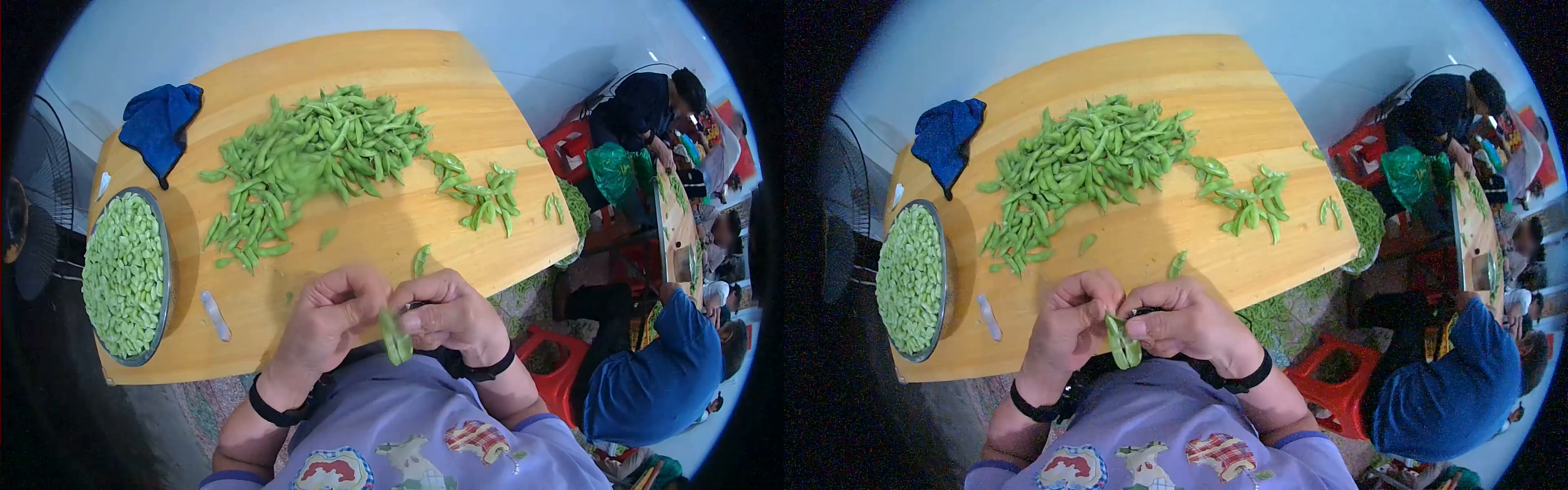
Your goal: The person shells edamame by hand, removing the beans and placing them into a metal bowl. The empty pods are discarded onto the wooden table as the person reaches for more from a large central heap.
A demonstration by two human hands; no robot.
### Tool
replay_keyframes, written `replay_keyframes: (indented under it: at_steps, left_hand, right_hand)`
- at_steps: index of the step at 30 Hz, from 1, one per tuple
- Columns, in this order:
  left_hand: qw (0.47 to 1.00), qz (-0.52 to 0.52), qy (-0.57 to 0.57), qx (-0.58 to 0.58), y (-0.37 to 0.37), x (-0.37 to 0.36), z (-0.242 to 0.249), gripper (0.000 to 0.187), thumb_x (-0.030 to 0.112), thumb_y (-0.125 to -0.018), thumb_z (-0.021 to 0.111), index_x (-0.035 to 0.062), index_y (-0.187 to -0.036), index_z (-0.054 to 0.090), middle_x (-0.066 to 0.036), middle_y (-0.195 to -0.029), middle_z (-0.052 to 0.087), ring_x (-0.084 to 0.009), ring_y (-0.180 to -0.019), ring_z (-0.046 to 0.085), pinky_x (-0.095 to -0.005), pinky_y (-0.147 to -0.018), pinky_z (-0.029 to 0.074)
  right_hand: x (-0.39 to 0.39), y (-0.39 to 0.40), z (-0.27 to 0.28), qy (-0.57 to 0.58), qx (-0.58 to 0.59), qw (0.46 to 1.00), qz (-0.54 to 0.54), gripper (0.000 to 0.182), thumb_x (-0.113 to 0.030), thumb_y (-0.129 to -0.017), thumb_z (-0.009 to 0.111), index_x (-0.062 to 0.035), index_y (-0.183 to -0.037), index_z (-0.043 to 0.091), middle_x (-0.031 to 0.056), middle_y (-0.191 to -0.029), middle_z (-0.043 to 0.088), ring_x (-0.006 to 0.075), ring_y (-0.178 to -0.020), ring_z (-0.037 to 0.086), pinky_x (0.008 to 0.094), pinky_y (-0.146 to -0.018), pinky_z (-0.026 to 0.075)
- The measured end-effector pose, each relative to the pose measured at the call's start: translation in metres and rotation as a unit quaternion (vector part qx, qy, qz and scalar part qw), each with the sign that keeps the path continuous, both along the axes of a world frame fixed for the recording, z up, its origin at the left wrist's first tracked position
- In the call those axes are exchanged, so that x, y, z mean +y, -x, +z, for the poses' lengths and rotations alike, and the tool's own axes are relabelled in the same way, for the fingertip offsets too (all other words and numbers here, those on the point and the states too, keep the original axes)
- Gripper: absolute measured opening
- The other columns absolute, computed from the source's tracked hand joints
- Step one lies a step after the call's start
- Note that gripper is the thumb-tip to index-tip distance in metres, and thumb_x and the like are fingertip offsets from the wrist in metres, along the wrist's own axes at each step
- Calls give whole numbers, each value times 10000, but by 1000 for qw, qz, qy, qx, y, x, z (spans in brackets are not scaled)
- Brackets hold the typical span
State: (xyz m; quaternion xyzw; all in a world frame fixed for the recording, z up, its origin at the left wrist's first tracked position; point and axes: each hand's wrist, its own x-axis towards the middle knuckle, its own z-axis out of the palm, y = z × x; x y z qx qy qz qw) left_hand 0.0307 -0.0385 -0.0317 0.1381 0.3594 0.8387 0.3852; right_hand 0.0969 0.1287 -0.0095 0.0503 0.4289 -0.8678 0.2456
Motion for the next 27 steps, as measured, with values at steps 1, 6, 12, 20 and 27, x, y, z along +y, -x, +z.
replay_keyframes:
  at_steps: [1, 6, 12, 20, 27]
  left_hand:
    - [1000, 1, 0, 2, 0, -1, 2, 83, 79, -833, 546, 43, -758, 550, 29, -710, 503, -32, -627, 410, -155, -557, 308]
    - [964, 47, 243, 98, -3, 2, 2, 87, 116, -812, 596, 57, -760, 560, 57, -700, 495, -10, -615, 406, -164, -538, 324]
    - [959, -45, 270, 78, -7, -8, 1, 80, 81, -823, 577, 40, -891, 565, 69, -743, 511, 13, -631, 442, -127, -537, 354]
    - [949, -5, 292, 121, -7, -10, 0, 94, 35, -816, 539, 3, -898, 573, 30, -745, 539, -6, -604, 444, -147, -512, 347]
    - [982, -9, 183, -52, -10, -15, -3, 130, -8, -784, 506, -12, -896, 572, -14, -756, 550, -62, -606, 466, -180, -540, 367]
  right_hand:
    - [-2, 0, 1, -28, -15, 999, -16, 118, -77, -803, 581, 15, -877, 572, 21, -584, 489, 107, -531, 476, 262, -475, 382]
    - [-19, 0, 7, -493, 230, 830, -124, 123, -93, -779, 604, 12, -837, 576, 115, -591, 512, 187, -489, 481, 300, -464, 385]
    - [-13, -13, 5, -438, 123, 884, -104, 138, -97, -757, 626, 27, -801, 582, 152, -617, 536, 207, -506, 505, 296, -485, 402]
    - [-25, -8, 14, -556, 177, 808, -88, 121, -90, -754, 618, 21, -787, 582, 155, -622, 549, 265, -527, 541, 330, -501, 419]
    - [-28, -5, 16, -521, 180, 830, -86, 111, -82, -749, 614, 17, -774, 573, 168, -637, 547, 303, -569, 551, 347, -515, 425]
